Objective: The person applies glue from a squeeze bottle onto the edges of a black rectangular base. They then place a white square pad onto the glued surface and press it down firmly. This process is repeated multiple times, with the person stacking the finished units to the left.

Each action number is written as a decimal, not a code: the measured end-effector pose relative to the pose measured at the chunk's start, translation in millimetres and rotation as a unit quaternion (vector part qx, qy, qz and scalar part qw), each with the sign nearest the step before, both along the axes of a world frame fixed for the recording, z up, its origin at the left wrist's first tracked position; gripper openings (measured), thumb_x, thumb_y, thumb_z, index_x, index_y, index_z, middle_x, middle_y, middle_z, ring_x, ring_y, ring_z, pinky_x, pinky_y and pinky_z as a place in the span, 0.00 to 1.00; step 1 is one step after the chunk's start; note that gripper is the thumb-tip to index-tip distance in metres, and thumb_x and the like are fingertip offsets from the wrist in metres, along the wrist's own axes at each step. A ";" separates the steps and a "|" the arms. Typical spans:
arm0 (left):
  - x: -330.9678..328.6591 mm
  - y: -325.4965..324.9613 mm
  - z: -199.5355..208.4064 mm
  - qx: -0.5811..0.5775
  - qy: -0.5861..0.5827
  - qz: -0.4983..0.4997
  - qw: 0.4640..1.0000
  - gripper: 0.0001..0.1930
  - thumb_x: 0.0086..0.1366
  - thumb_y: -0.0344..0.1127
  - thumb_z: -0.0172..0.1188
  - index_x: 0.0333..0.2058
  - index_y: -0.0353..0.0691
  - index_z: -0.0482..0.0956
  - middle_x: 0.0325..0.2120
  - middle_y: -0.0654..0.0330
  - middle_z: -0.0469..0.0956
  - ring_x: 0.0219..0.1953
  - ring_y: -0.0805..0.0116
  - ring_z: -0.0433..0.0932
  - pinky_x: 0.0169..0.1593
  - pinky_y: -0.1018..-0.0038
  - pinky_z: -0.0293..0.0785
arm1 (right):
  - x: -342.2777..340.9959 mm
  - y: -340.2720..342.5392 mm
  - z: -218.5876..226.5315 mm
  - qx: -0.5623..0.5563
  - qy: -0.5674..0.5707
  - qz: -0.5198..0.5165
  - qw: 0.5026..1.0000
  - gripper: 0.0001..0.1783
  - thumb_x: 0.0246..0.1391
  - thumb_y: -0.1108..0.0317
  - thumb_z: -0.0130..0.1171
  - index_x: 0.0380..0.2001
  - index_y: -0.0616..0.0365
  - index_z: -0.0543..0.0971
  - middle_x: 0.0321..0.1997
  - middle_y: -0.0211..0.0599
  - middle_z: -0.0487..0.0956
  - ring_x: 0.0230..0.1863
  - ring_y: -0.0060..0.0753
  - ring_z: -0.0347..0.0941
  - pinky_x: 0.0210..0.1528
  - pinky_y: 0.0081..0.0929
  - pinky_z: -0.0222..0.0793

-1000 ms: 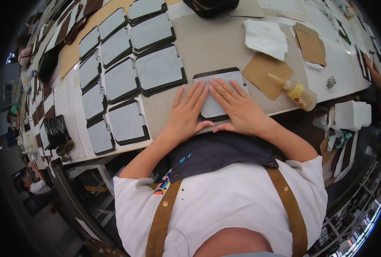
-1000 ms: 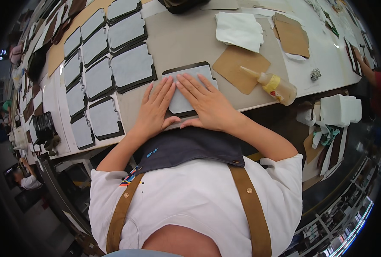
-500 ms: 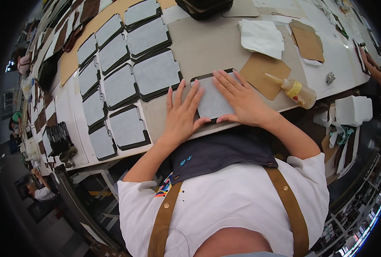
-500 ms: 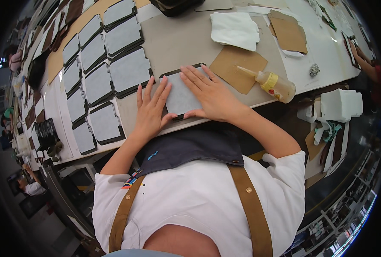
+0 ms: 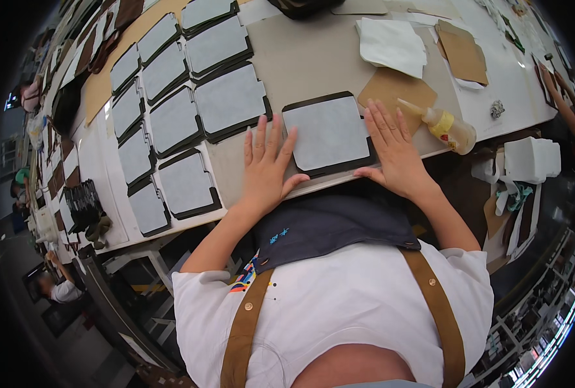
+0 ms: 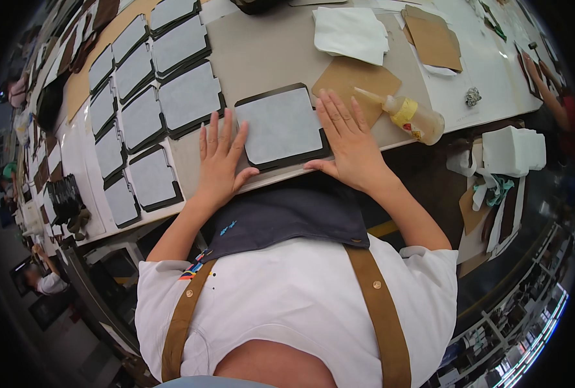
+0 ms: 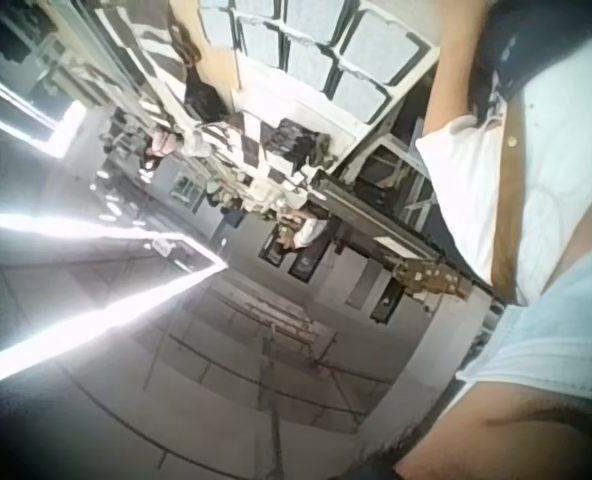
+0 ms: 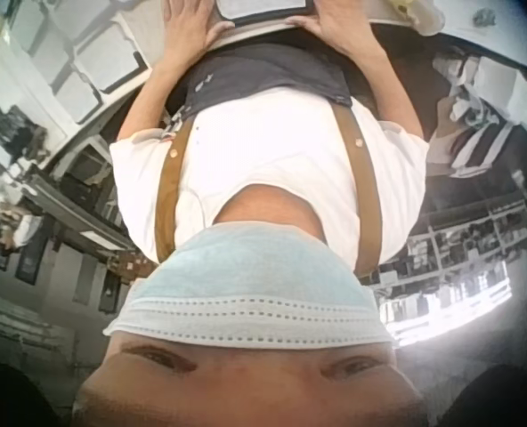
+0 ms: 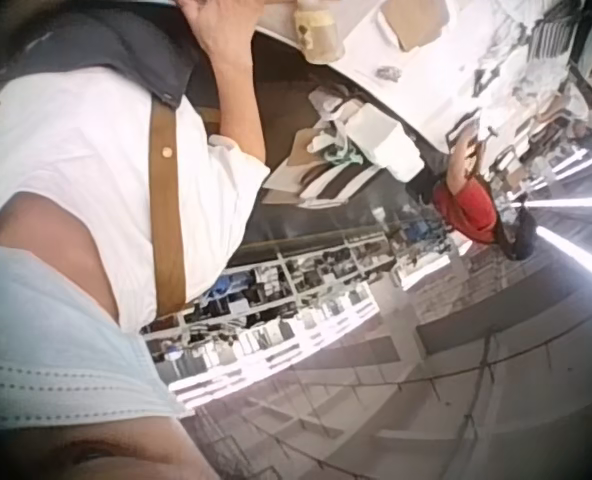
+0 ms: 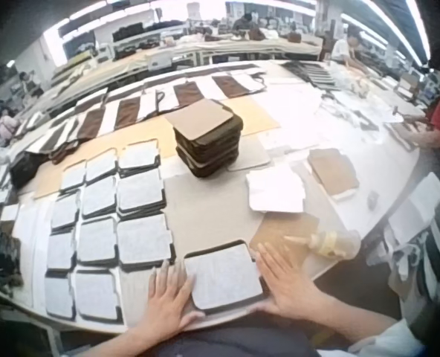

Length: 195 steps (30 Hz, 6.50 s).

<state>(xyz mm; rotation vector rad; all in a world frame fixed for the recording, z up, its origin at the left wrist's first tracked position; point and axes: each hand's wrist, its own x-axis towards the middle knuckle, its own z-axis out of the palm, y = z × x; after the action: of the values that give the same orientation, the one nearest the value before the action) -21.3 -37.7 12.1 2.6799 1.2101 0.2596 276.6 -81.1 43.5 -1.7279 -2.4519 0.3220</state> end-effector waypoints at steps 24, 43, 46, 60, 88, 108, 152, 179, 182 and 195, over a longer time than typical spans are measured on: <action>-26.3 -18.8 9.5 0.005 -0.128 0.090 0.988 0.31 0.71 0.59 0.49 0.63 0.45 0.72 0.71 0.49 0.56 0.74 0.41 0.46 0.72 0.47 0.39 | -38.9 21.4 8.1 0.031 0.174 0.105 0.979 0.21 0.40 0.67 0.75 0.37 0.50 0.75 0.46 0.30 0.71 0.56 0.39 0.67 0.76 0.62 0.35; -6.4 -12.7 1.6 -0.191 -0.378 0.177 0.888 0.12 0.71 0.36 0.56 0.30 0.37 0.82 0.24 0.57 0.77 0.25 0.62 0.73 0.30 0.70 0.68 | -63.7 23.9 8.3 0.046 0.185 0.113 0.975 0.20 0.38 0.63 0.76 0.34 0.51 0.77 0.43 0.31 0.73 0.54 0.37 0.68 0.76 0.62 0.35; -6.0 -12.6 5.0 -0.192 -0.377 0.183 0.887 0.12 0.71 0.35 0.56 0.29 0.36 0.81 0.24 0.57 0.76 0.24 0.63 0.72 0.30 0.70 0.67 | -74.3 26.5 4.4 0.046 0.195 0.124 0.972 0.21 0.37 0.63 0.77 0.33 0.51 0.76 0.42 0.30 0.73 0.54 0.37 0.68 0.76 0.62 0.35; -2.0 -9.3 1.8 -0.165 -0.391 0.185 0.886 0.11 0.70 0.34 0.57 0.29 0.37 0.82 0.23 0.58 0.75 0.23 0.64 0.71 0.29 0.70 0.66 | -73.0 95.0 -0.5 0.148 0.086 0.084 0.982 0.23 0.47 0.63 0.70 0.48 0.53 0.80 0.49 0.33 0.74 0.57 0.38 0.68 0.76 0.54 0.38; -128.9 135.9 33.0 -0.004 -0.462 0.362 0.810 0.12 0.68 0.37 0.64 0.39 0.31 0.82 0.23 0.66 0.78 0.26 0.82 0.71 0.31 0.80 0.68 | 11.5 66.2 34.9 0.244 0.208 -0.170 0.932 0.09 0.60 0.67 0.60 0.44 0.53 0.80 0.55 0.34 0.76 0.62 0.37 0.68 0.76 0.52 0.35; -138.7 174.8 32.4 0.043 -0.313 0.312 0.896 0.10 0.66 0.37 0.63 0.39 0.38 0.85 0.34 0.59 0.84 0.41 0.62 0.79 0.50 0.67 0.72 | 144.6 -40.6 8.6 -0.061 0.368 -0.381 0.846 0.37 0.61 0.52 0.63 0.67 0.56 0.66 0.65 0.48 0.68 0.66 0.40 0.63 0.70 0.34 0.54; -22.5 74.2 10.8 0.066 -0.392 0.213 0.893 0.08 0.65 0.36 0.65 0.27 0.42 0.78 0.31 0.65 0.81 0.40 0.65 0.75 0.57 0.66 0.60 | 15.5 -13.7 -3.1 0.194 0.554 -0.276 0.762 0.39 0.56 0.65 0.68 0.65 0.59 0.59 0.60 0.48 0.71 0.63 0.39 0.67 0.68 0.37 0.60; -24.7 74.9 8.1 0.078 -0.390 0.213 0.893 0.08 0.64 0.35 0.65 0.28 0.42 0.78 0.31 0.66 0.81 0.40 0.66 0.75 0.55 0.67 0.60 | 4.4 -15.1 -1.7 0.258 0.457 -0.139 0.840 0.40 0.57 0.67 0.68 0.64 0.61 0.55 0.61 0.53 0.66 0.64 0.56 0.69 0.66 0.48 0.65; -24.5 75.0 8.7 0.075 -0.392 0.213 0.892 0.08 0.64 0.35 0.65 0.27 0.42 0.78 0.31 0.66 0.81 0.40 0.66 0.75 0.55 0.67 0.60 | 3.0 -15.0 -0.4 0.266 0.439 -0.130 0.848 0.40 0.57 0.66 0.68 0.64 0.61 0.55 0.61 0.54 0.67 0.63 0.56 0.70 0.65 0.47 0.66; -26.8 75.3 7.1 0.073 -0.396 0.213 0.890 0.09 0.65 0.36 0.65 0.27 0.42 0.78 0.30 0.67 0.81 0.41 0.66 0.75 0.56 0.66 0.59 | -8.0 -5.8 1.6 0.285 0.406 -0.073 0.865 0.39 0.55 0.66 0.70 0.63 0.59 0.58 0.58 0.57 0.71 0.59 0.54 0.73 0.60 0.44 0.69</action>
<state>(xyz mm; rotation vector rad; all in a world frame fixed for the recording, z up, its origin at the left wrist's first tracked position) -48.1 37.6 19.2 1.9695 1.4607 1.3870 268.6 -86.9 45.1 -1.1647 -1.5720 0.2094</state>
